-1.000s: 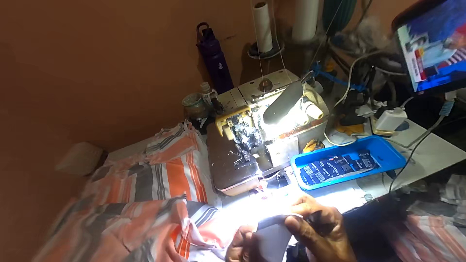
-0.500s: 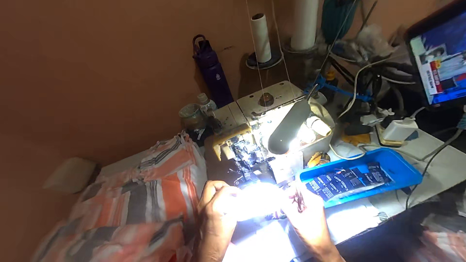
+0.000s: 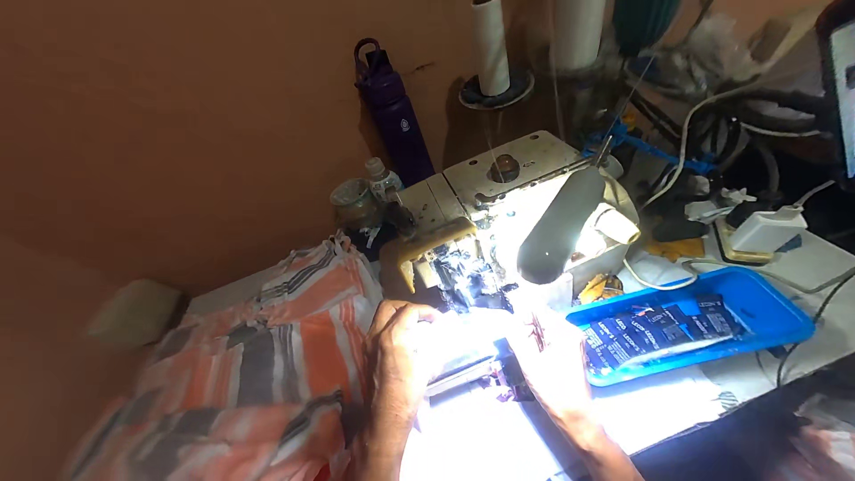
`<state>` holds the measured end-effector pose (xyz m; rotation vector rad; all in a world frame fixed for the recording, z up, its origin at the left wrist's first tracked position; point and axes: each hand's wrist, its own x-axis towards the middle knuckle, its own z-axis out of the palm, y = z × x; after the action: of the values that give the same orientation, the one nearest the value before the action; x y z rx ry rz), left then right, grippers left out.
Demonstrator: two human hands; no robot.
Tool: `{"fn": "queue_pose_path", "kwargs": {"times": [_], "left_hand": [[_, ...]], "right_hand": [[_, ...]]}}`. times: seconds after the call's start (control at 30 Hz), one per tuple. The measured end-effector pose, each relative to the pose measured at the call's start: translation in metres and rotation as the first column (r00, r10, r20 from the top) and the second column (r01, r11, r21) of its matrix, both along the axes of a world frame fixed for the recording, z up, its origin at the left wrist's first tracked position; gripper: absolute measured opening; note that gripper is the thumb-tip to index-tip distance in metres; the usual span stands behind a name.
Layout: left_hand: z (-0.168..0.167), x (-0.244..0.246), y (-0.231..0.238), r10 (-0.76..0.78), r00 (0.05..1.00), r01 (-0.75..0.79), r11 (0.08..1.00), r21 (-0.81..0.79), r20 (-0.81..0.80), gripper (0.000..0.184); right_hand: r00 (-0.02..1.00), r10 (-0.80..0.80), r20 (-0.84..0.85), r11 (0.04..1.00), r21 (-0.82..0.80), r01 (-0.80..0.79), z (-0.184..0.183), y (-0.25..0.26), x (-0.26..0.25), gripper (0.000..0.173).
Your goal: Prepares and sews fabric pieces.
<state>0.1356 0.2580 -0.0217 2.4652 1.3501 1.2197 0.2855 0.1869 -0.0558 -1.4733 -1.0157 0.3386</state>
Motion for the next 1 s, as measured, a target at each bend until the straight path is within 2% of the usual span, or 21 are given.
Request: {"fn": "queue_pose_path", "kwargs": {"times": [0.17, 0.3, 0.4, 0.47, 0.57, 0.63, 0.67, 0.77, 0.8, 0.87, 0.93, 1.0], "left_hand": [[0.004, -0.003, 0.028, 0.049, 0.999, -0.044, 0.969, -0.244, 0.013, 0.023], [0.003, -0.014, 0.023, 0.199, 0.971, -0.153, 0.944, -0.292, 0.134, 0.027], [-0.005, -0.02, -0.022, 0.263, 0.941, -0.251, 0.965, -0.079, 0.213, 0.021], [-0.013, -0.006, -0.06, 0.226, 0.949, -0.249, 0.965, 0.079, 0.221, 0.019], [-0.043, 0.035, -0.081, -0.065, 0.988, 0.029, 0.97, 0.242, 0.14, 0.017], [-0.044, 0.067, -0.07, -0.157, 0.987, 0.135, 0.936, 0.324, 0.043, 0.016], [-0.037, 0.079, -0.063, -0.193, 0.979, 0.159, 0.932, 0.326, 0.072, 0.016], [-0.006, 0.085, -0.073, -0.367, 0.876, 0.346, 0.93, 0.123, 0.314, 0.008], [0.002, 0.078, -0.083, -0.42, 0.822, 0.435, 0.899, 0.052, 0.385, 0.008], [0.006, 0.059, -0.108, -0.437, 0.745, 0.53, 0.847, -0.049, 0.503, 0.012], [-0.003, 0.037, -0.134, -0.305, 0.716, 0.509, 0.844, -0.171, 0.628, 0.014], [-0.009, 0.016, -0.156, -0.091, 0.611, 0.525, 0.79, -0.316, 0.786, 0.009]], "right_hand": [[0.996, 0.017, 0.087, 0.999, -0.03, -0.015, 0.002, -0.013, 0.005, 0.021], [0.991, 0.132, 0.037, 0.991, -0.024, -0.131, 0.003, -0.051, 0.013, 0.023], [0.959, 0.283, -0.002, 0.958, 0.049, -0.283, -0.008, -0.086, 0.026, 0.031], [0.941, 0.336, -0.03, 0.941, 0.064, -0.334, -0.013, -0.104, 0.035, 0.03], [0.956, 0.287, -0.068, 0.957, 0.061, -0.283, -0.012, -0.115, 0.04, 0.019], [0.971, 0.228, -0.065, 0.97, 0.101, -0.221, -0.013, -0.113, 0.041, 0.019], [0.976, 0.207, -0.069, 0.971, 0.133, -0.196, -0.013, -0.112, 0.042, 0.024], [0.966, 0.232, -0.114, 0.95, 0.24, -0.2, -0.013, -0.111, 0.046, 0.046], [0.95, 0.275, -0.151, 0.932, 0.283, -0.225, -0.011, -0.11, 0.046, 0.044], [0.906, 0.366, -0.212, 0.902, 0.319, -0.29, -0.006, -0.11, 0.04, 0.022], [0.86, 0.447, -0.247, 0.881, 0.291, -0.374, 0.002, -0.115, 0.028, 0.007], [0.815, 0.524, -0.247, 0.847, 0.259, -0.465, 0.01, -0.121, 0.013, 0.008]]}}
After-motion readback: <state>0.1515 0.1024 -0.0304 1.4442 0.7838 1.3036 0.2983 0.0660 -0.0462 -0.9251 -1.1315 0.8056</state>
